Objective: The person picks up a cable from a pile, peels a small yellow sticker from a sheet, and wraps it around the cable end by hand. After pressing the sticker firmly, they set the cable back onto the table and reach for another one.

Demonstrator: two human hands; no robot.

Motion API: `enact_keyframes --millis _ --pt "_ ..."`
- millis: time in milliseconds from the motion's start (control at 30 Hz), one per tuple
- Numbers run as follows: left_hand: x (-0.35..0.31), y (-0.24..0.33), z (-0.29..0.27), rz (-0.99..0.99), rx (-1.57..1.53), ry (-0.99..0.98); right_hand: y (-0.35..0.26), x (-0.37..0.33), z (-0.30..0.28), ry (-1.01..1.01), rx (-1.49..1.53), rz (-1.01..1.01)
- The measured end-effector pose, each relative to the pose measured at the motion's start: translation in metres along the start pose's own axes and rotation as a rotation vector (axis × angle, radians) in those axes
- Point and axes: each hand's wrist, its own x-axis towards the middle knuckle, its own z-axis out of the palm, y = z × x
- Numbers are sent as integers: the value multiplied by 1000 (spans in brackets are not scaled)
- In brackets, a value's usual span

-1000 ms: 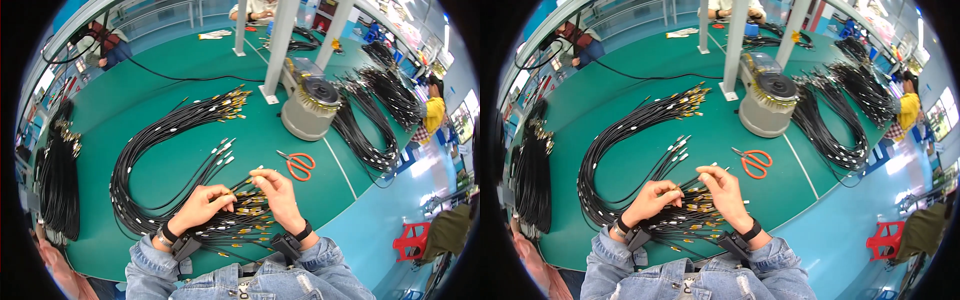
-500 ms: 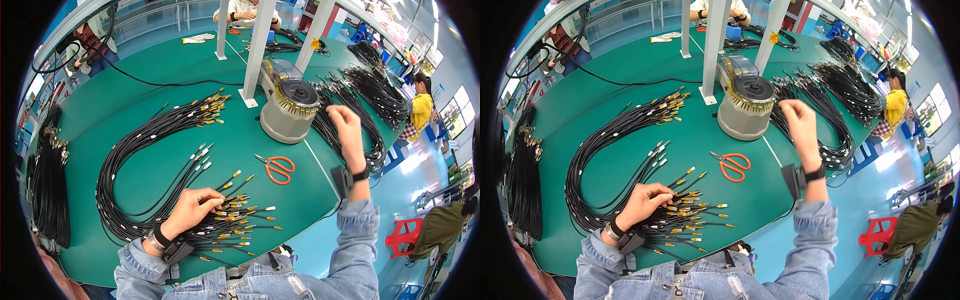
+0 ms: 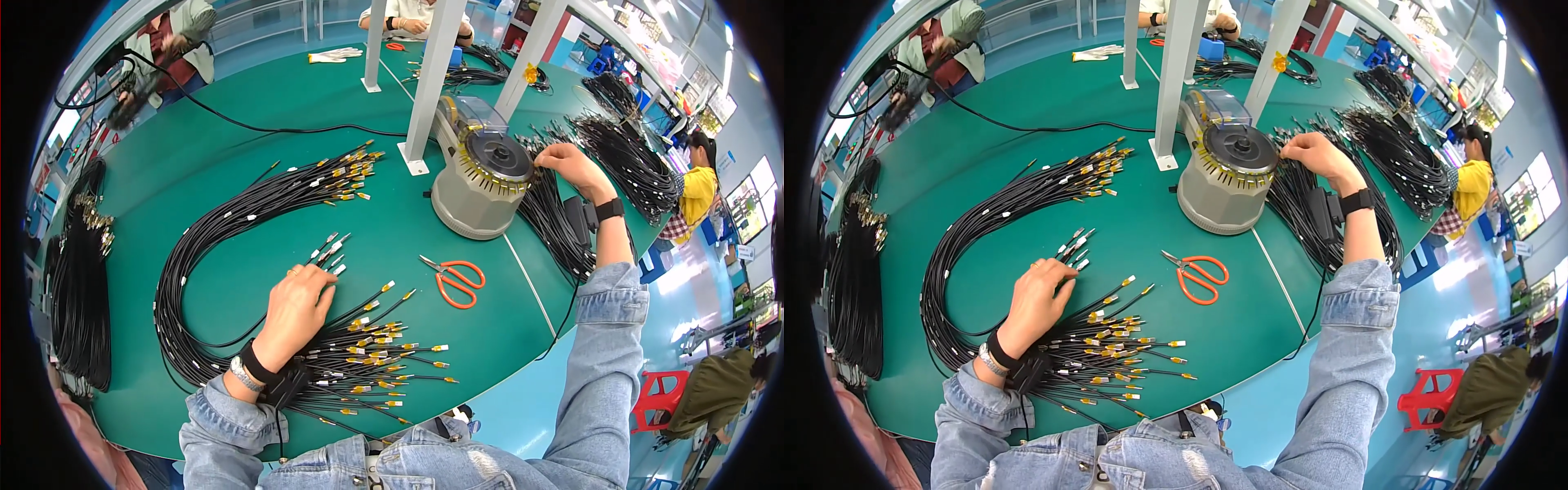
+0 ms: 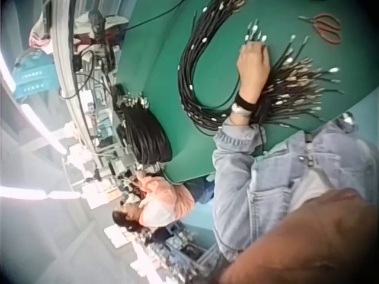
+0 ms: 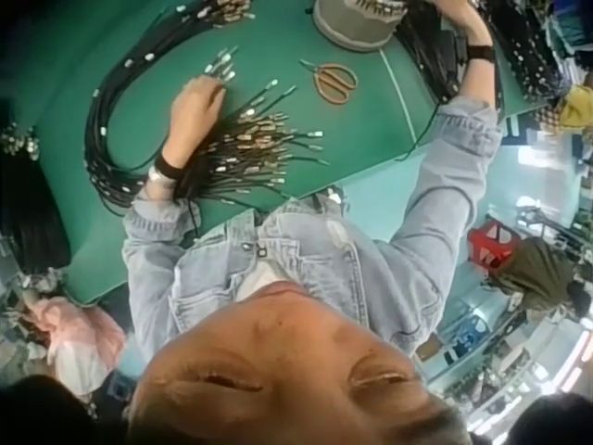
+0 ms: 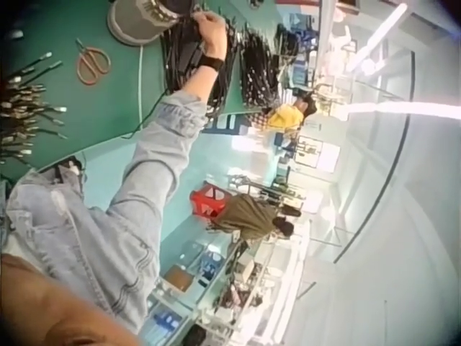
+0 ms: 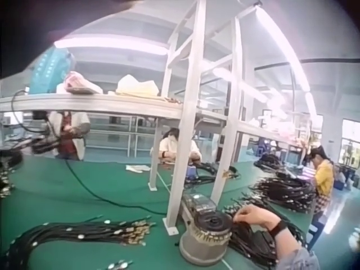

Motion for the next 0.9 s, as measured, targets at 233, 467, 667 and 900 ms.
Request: enact_keyframes --millis 233,467,667,900 --pt "-2 -11 6 -4 176 2 -1 -4 -5 1 15 24" --pt "-6 -29 20 -105 97 -19 -42 -32 4 177 440 77" --pt "-5 -24 14 -108 65 -9 -92 -92 67 84 857 -178" --pt "-11 -15 9 -335 -661 -62 -136 -158 190 -7 980 -12"
